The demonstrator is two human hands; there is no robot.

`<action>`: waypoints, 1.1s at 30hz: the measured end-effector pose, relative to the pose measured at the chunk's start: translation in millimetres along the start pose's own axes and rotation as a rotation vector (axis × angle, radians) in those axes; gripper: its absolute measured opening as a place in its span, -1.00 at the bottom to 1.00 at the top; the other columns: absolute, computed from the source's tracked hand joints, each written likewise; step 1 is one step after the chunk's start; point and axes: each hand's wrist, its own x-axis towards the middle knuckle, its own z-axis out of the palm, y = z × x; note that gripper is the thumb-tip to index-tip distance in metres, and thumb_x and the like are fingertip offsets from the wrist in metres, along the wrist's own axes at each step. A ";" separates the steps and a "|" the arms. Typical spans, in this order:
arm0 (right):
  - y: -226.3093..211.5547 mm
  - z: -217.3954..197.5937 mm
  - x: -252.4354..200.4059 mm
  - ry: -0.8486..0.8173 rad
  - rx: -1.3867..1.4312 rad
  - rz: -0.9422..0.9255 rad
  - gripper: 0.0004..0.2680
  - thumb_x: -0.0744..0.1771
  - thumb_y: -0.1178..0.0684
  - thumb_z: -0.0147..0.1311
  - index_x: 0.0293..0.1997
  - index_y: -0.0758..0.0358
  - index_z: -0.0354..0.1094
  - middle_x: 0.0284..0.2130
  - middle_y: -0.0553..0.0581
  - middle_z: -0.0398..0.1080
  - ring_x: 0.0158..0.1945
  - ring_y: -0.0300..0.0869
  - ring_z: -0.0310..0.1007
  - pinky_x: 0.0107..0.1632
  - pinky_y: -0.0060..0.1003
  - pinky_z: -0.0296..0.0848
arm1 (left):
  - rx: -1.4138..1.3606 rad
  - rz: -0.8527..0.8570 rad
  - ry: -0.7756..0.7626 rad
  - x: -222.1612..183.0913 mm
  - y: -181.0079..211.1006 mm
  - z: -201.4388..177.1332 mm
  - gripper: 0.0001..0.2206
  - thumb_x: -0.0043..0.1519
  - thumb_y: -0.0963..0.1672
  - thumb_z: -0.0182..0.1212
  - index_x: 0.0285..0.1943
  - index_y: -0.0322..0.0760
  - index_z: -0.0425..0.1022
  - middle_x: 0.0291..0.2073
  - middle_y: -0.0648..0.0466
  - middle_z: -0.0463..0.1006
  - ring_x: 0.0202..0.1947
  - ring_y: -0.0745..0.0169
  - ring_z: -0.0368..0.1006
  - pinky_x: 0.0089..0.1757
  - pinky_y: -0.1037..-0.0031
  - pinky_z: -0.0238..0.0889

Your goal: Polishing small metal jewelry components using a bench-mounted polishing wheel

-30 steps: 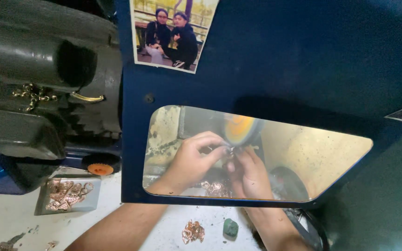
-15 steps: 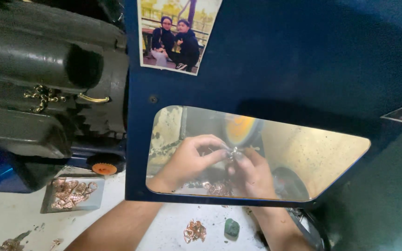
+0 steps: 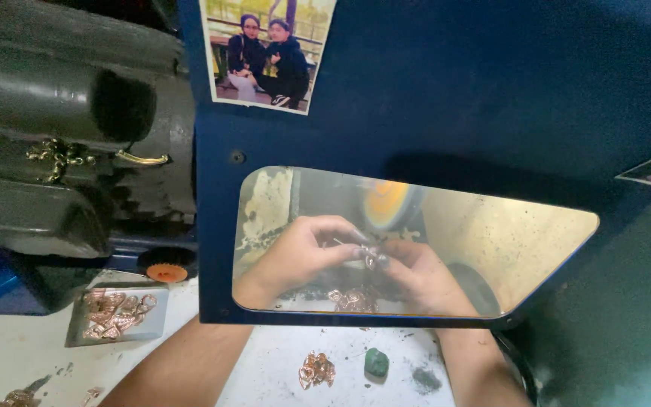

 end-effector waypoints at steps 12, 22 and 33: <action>-70.2 2.1 -38.7 -0.097 -0.715 0.202 -0.68 0.24 -0.31 0.24 -0.12 0.04 0.60 -0.25 0.10 0.66 -0.06 -0.04 0.65 -0.01 -0.12 0.58 | -0.129 -0.021 0.163 7.2 -31.9 -8.3 -0.71 0.10 -0.20 0.47 0.00 -0.37 0.63 -0.22 -0.12 0.71 -0.18 0.19 0.60 -0.11 0.39 0.54; 3.1 7.9 -111.4 -0.142 -0.722 -0.227 -0.76 0.15 0.04 0.38 -0.17 -0.04 0.51 -0.30 -0.11 0.55 -0.30 -0.27 0.53 -0.21 -0.44 0.44 | 0.014 -0.011 0.187 3.4 -26.5 -11.6 -0.84 0.14 -0.18 0.38 -0.10 -0.21 0.65 -0.20 0.13 0.72 -0.14 0.40 0.61 -0.03 0.58 0.42; -74.3 42.2 -21.5 0.250 -0.199 0.149 -0.56 0.30 -0.28 0.15 0.13 0.29 0.45 -0.12 0.39 0.57 0.03 0.10 0.62 0.09 0.05 0.54 | -0.118 -0.036 0.397 10.8 -41.3 -11.3 -0.72 0.17 -0.18 0.41 0.04 -0.35 0.58 -0.23 -0.12 0.69 -0.26 0.22 0.64 -0.21 0.44 0.56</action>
